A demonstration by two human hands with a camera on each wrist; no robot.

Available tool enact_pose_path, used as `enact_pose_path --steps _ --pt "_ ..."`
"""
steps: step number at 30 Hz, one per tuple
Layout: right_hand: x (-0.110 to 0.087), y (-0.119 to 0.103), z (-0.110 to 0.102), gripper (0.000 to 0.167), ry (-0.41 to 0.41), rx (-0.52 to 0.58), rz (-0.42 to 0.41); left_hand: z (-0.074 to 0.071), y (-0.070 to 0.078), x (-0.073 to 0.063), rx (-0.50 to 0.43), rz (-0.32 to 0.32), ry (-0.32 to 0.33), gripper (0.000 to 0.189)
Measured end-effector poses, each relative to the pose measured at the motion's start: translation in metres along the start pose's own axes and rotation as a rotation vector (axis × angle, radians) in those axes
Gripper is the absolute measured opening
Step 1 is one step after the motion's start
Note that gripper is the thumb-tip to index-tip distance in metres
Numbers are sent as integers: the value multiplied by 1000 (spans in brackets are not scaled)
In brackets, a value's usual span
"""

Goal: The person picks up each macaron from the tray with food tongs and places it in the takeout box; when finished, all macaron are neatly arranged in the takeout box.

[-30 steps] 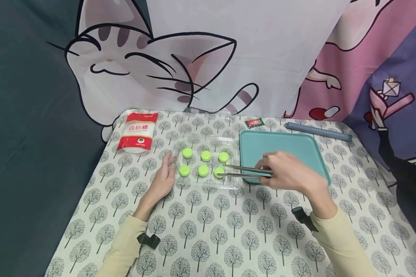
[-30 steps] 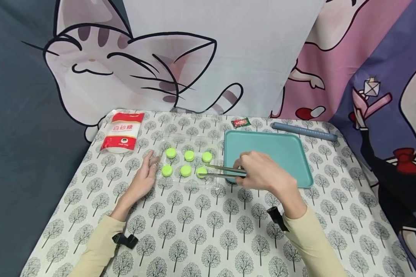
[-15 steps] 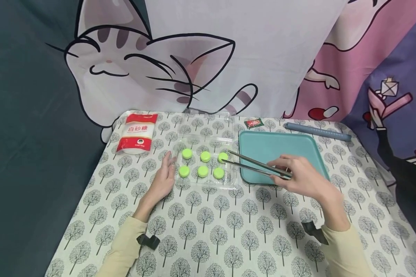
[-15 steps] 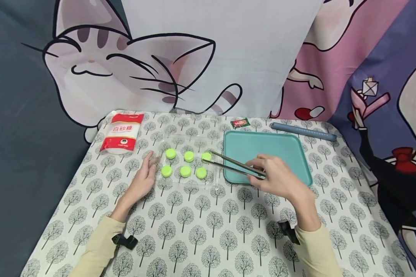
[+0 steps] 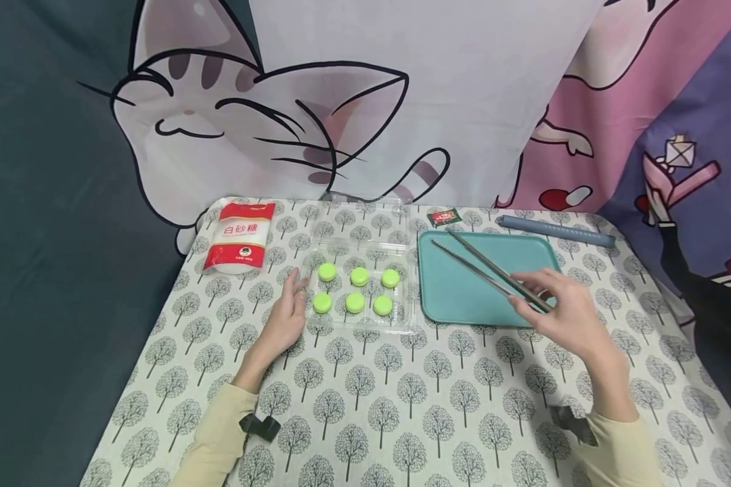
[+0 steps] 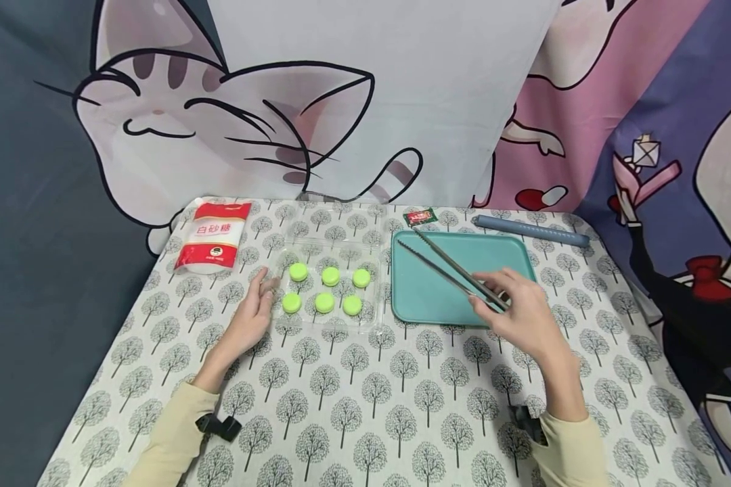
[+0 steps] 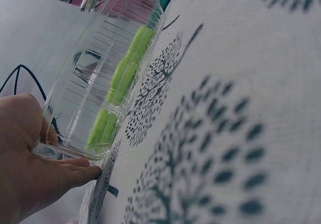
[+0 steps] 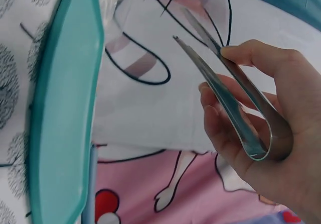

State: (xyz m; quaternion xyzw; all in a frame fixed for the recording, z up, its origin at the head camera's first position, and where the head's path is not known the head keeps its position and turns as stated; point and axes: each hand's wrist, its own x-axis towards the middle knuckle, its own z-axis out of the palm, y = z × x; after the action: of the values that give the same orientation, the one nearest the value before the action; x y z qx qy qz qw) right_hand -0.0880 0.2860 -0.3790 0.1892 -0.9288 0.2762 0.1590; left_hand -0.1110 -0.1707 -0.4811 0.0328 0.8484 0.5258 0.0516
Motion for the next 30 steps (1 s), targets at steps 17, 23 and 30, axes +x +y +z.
enact_pose_path --steps 17,23,30 --pt "-25 42 -17 36 275 -28 337 1 -2 0 -5 6 -1 61" --pt "-38 66 -23 38 280 -130 484 1 -2 0 -3 16 8 60" --pt "-56 100 -29 42 232 -185 569 2 -3 2 -7 22 9 60"
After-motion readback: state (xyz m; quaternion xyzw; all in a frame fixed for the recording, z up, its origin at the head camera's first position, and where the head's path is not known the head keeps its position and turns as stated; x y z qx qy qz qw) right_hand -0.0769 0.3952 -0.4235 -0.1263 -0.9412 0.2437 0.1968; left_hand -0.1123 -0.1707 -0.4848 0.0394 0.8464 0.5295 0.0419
